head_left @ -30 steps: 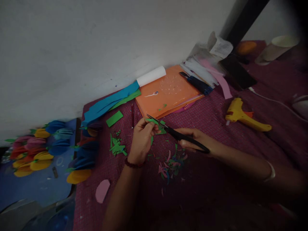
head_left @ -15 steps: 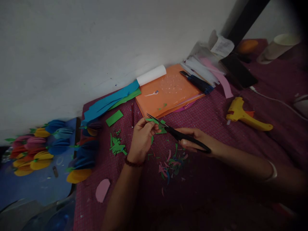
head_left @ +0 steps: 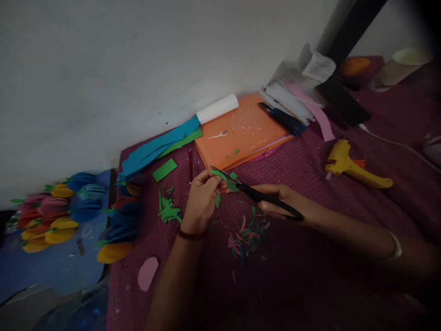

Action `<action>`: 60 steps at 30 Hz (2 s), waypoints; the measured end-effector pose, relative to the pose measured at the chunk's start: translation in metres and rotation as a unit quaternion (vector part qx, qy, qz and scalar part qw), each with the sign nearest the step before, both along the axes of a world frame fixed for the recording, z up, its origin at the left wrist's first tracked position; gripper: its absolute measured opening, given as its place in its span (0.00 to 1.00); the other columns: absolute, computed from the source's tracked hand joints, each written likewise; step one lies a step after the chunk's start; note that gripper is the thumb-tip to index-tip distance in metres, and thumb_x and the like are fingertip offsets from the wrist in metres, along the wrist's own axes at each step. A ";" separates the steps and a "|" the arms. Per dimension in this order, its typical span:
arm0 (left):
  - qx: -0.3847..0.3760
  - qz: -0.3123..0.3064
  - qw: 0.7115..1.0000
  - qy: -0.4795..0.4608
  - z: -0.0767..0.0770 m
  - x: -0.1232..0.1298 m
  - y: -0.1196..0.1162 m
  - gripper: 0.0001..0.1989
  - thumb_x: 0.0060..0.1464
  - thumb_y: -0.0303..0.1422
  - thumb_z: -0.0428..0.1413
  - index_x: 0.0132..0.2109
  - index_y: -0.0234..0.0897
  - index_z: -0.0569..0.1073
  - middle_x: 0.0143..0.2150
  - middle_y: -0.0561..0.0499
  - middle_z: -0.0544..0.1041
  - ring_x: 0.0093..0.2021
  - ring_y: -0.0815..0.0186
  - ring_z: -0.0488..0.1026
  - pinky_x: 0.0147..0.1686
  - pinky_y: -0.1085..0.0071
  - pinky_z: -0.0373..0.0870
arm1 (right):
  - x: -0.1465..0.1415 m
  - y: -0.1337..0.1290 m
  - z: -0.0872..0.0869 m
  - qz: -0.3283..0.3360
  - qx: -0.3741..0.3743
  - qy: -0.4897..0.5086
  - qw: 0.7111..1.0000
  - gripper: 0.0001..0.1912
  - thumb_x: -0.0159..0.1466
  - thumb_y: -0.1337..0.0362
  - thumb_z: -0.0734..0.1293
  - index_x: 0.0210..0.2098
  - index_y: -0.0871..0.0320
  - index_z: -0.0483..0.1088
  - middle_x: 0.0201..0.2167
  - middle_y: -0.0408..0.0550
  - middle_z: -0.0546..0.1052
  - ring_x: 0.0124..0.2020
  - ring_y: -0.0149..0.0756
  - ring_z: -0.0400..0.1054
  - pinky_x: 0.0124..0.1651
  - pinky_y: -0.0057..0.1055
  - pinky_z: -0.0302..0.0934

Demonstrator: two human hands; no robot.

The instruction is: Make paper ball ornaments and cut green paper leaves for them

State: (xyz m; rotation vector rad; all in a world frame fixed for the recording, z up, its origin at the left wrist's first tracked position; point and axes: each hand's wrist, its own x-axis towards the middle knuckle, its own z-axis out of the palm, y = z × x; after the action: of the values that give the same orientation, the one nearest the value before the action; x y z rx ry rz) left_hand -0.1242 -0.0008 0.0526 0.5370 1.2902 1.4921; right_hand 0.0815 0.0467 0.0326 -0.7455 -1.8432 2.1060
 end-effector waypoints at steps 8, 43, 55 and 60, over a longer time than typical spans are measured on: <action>-0.027 -0.042 0.999 0.010 0.002 -0.010 -0.001 0.06 0.39 0.30 0.59 0.24 0.34 0.69 0.19 0.56 0.70 0.20 0.73 0.67 0.22 0.76 0.69 | 0.003 0.004 -0.005 0.009 0.039 -0.007 0.999 0.30 0.60 0.50 0.67 0.57 0.58 0.68 0.29 0.44 0.67 0.26 0.26 0.58 0.26 0.24 0.55; 0.097 -0.023 0.994 0.052 0.002 -0.004 -0.008 0.03 0.44 0.31 0.63 0.29 0.37 0.76 0.23 0.55 0.73 0.24 0.72 0.69 0.26 0.75 0.68 | 0.027 0.066 -0.014 -0.144 0.511 -0.212 0.820 0.22 0.62 0.62 0.63 0.54 0.61 0.70 0.49 0.60 0.73 0.49 0.50 0.68 0.53 0.48 0.61; 0.275 0.014 0.877 0.393 0.033 0.042 -0.037 0.11 0.51 0.24 0.59 0.36 0.46 0.81 0.30 0.54 0.76 0.31 0.68 0.69 0.32 0.73 0.64 | -0.013 -0.015 0.054 -0.030 -0.003 0.172 0.985 0.22 0.64 0.46 0.62 0.33 0.61 0.66 0.25 0.42 0.69 0.22 0.23 0.64 0.24 0.21 0.59; 0.282 0.024 0.878 0.385 0.034 0.046 -0.039 0.07 0.49 0.26 0.60 0.33 0.44 0.81 0.30 0.52 0.76 0.32 0.67 0.71 0.35 0.71 0.66 | -0.018 -0.017 0.052 -0.044 -0.065 0.215 0.974 0.19 0.60 0.50 0.69 0.30 0.61 0.66 0.21 0.39 0.69 0.19 0.21 0.61 0.20 0.19 0.55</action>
State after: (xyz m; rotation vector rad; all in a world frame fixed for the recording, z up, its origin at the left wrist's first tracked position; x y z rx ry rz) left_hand -0.0778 -0.0397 0.0867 1.6193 1.4278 1.7750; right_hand 0.0636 0.0301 0.0848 -0.3486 -1.4306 2.1374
